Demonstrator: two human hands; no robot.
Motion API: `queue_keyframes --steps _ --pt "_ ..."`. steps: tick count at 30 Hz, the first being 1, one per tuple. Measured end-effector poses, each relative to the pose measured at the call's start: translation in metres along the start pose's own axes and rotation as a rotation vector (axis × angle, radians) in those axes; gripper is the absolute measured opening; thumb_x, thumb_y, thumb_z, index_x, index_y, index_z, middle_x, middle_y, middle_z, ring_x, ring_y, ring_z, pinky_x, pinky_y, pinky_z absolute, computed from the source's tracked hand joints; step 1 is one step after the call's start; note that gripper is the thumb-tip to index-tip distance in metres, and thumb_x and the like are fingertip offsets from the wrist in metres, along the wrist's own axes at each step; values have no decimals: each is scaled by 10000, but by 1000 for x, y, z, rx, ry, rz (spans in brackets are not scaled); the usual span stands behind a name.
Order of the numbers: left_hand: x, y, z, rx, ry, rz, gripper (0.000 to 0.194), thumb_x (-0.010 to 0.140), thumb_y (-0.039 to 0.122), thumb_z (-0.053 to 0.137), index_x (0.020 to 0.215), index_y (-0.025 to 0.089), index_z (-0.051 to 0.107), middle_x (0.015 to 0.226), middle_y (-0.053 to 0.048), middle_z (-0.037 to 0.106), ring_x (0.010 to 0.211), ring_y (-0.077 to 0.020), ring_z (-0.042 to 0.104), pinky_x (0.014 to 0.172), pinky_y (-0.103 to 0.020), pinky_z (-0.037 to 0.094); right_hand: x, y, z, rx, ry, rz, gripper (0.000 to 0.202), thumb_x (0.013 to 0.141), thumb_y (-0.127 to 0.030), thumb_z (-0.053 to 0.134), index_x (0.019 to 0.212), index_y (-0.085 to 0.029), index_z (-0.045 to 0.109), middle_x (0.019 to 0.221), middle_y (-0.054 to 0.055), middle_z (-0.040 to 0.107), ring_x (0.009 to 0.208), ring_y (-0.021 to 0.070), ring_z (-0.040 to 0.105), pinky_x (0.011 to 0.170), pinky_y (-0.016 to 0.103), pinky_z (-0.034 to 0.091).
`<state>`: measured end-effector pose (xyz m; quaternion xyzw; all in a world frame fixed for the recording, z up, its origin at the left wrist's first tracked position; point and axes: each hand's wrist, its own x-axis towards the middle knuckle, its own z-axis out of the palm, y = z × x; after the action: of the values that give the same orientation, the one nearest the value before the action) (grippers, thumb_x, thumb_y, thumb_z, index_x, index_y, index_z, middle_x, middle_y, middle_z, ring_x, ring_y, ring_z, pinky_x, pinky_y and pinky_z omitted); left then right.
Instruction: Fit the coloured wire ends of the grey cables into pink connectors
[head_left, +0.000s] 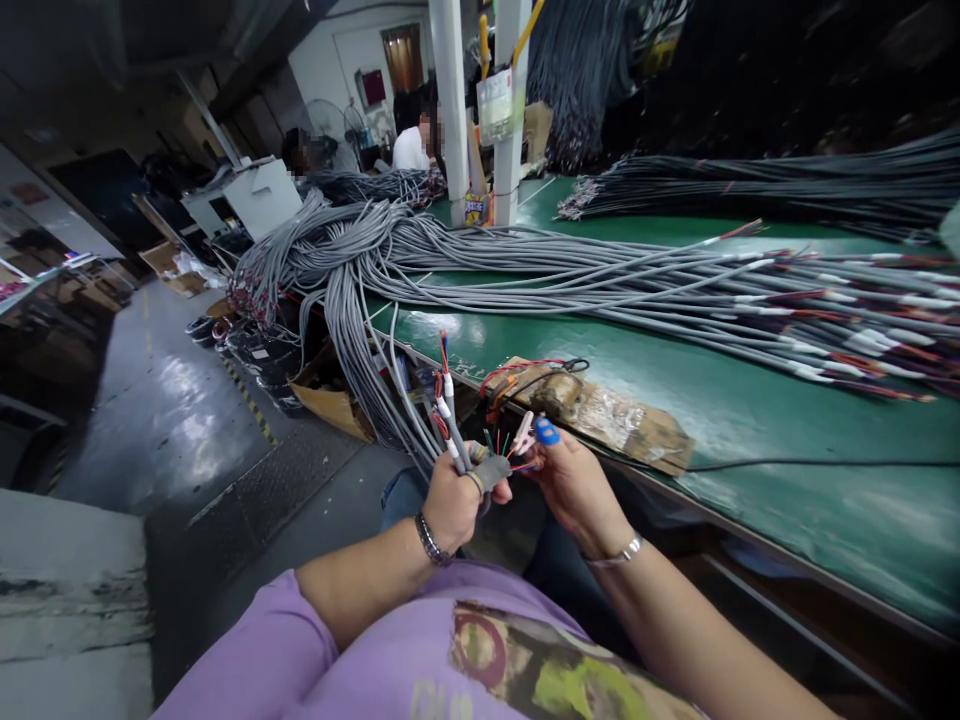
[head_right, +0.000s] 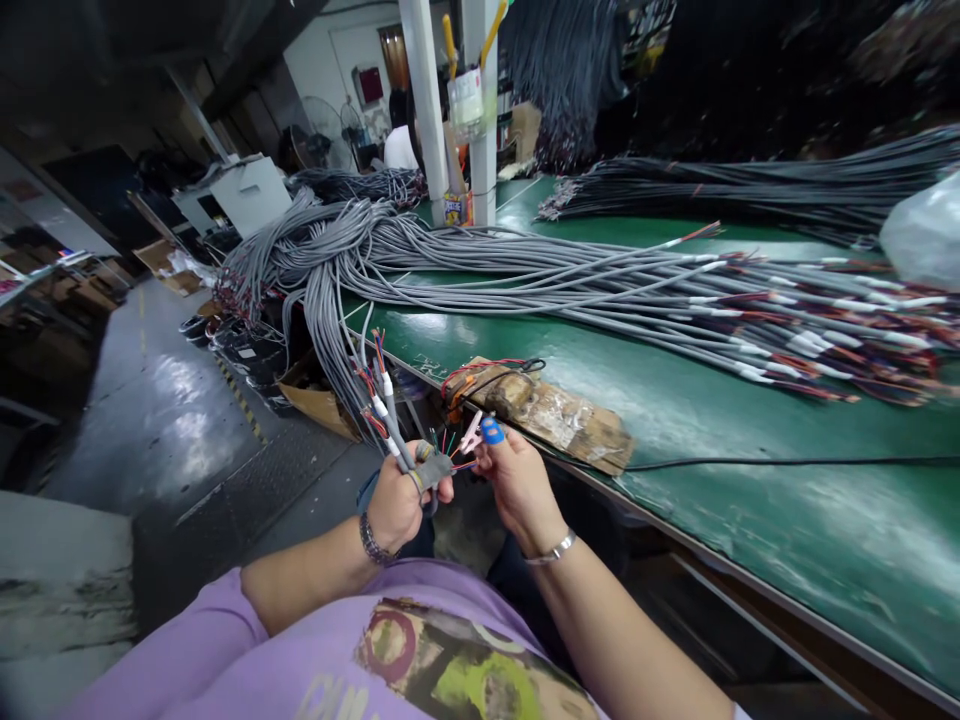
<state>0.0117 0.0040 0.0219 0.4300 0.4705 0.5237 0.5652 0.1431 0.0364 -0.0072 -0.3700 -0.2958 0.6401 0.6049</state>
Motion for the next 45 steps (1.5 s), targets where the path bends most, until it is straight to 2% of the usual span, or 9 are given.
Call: queue_keyframes --steps 3,7,12,22,29,33,38,41,45 --pt "2 -1 2 0 -3 -10 334 682 407 714 552 161 530 461 2 572 416 -80 472 428 -216 303 -1 2 1 -119 50 -128 405 746 -610 631 634 -220 638 563 4 584 499 127 458 488 264 402" --pt "3 -2 3 -12 -6 -38 332 670 403 723 565 164 519 459 5 574 410 -82 473 422 -213 293 3 4 5 65 -57 33 441 687 -653 660 684 -212 669 612 15 624 539 144 511 512 280 441" --pt "4 -4 2 -10 8 -43 341 658 413 731 575 161 516 460 6 574 409 -82 478 419 -210 282 11 8 8 294 12 116 353 634 -515 787 694 -188 670 643 -4 644 558 118 547 528 245 480" --pt "-1 -6 -3 -20 -15 -42 352 652 420 740 563 158 522 454 -2 574 409 -90 484 431 -216 313 -2 2 0 262 -162 240 442 689 -645 665 731 -205 673 694 13 659 573 121 585 535 236 517" --pt "-10 -12 -18 120 -115 -23 374 695 472 710 559 155 565 490 -16 593 458 -96 501 487 -221 388 -5 -11 -23 -36 -416 437 425 653 -590 728 751 -177 702 687 44 682 586 140 621 552 255 529" --pt "-10 -11 -20 184 -192 -47 364 694 468 709 560 152 588 499 -24 605 468 -103 511 511 -228 412 -6 -17 -17 -291 -435 310 265 625 -376 822 654 -154 682 587 2 647 504 97 542 514 217 463" --pt "-4 0 -24 293 -453 -179 369 632 476 735 524 140 629 488 -46 608 467 -118 516 505 -240 417 -15 -25 -4 -487 -551 186 263 688 -413 761 692 -157 701 615 20 682 541 129 563 554 249 452" --pt "0 4 -26 312 -499 -234 367 620 471 738 519 137 622 475 -44 599 442 -112 502 485 -237 404 -18 -23 -5 -490 -487 113 253 680 -409 766 643 -170 691 597 5 662 538 123 543 549 246 446" --pt "1 -1 -25 212 -324 -197 381 616 486 737 544 138 599 472 -36 592 417 -101 493 461 -228 388 -20 -9 -17 -259 -231 156 320 644 -485 776 656 -178 688 618 14 652 547 119 548 565 255 484"
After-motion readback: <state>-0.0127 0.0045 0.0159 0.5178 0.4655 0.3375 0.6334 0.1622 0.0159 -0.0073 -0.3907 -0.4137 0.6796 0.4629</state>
